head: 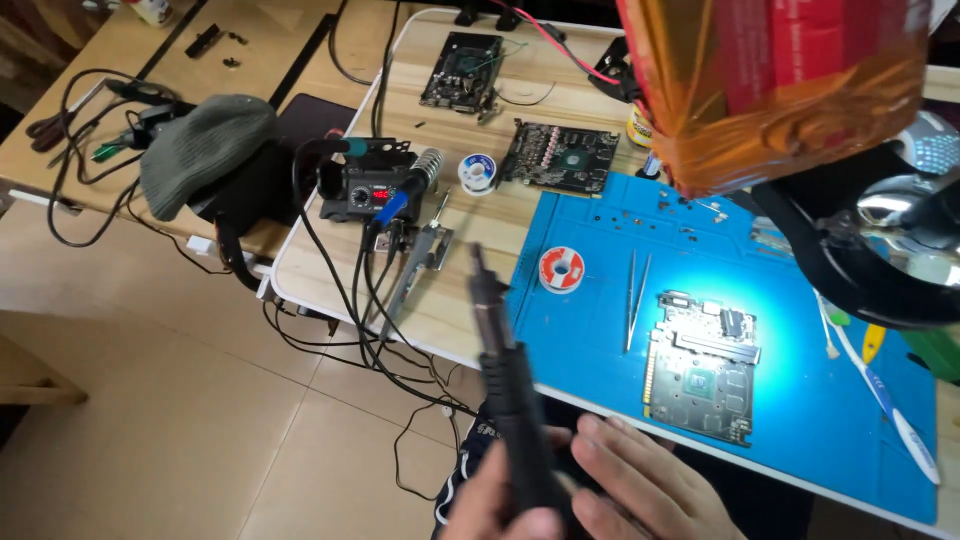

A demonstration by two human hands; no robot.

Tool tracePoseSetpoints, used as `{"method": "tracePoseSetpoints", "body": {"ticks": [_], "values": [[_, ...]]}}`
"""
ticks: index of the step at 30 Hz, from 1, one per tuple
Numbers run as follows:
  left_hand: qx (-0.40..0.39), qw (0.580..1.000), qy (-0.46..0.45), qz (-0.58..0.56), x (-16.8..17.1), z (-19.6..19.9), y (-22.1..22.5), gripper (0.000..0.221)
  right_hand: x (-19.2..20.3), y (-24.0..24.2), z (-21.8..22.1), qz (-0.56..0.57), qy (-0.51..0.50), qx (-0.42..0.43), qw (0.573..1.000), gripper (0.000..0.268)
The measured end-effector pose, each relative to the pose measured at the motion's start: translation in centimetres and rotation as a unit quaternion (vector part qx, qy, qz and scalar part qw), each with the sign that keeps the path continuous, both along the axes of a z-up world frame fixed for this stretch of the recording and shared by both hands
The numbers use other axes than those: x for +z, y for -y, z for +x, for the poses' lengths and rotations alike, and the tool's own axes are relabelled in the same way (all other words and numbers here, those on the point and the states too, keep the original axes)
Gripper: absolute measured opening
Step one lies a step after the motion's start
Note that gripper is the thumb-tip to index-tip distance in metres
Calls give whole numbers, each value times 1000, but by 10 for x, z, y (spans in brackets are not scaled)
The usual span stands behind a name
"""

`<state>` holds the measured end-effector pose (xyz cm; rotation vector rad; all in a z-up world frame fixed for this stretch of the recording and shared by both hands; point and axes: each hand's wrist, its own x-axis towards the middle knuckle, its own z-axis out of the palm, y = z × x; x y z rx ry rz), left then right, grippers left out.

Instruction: Repairing a circuit board by soldering components under a digital microscope using a soldering iron and tweezers.

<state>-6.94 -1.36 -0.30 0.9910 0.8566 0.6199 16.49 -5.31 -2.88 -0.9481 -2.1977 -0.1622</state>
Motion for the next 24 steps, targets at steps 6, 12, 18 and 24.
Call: {"method": "tracePoseSetpoints", "body": {"ticks": [6,12,18,24], "values": [[93,962,251,-53,-16,-152,-28,102,21,5,-15,-66,-178,-121,974,34],[337,867,-343,135,120,-182,-75,39,-63,20,44,-72,-121,-273,952,36],[219,714,-630,212,129,-192,-166,55,-105,35,73,-102,-65,-402,908,52],[185,782,-563,194,32,-171,-280,59,-120,31,73,-127,-2,-499,857,95]]}}
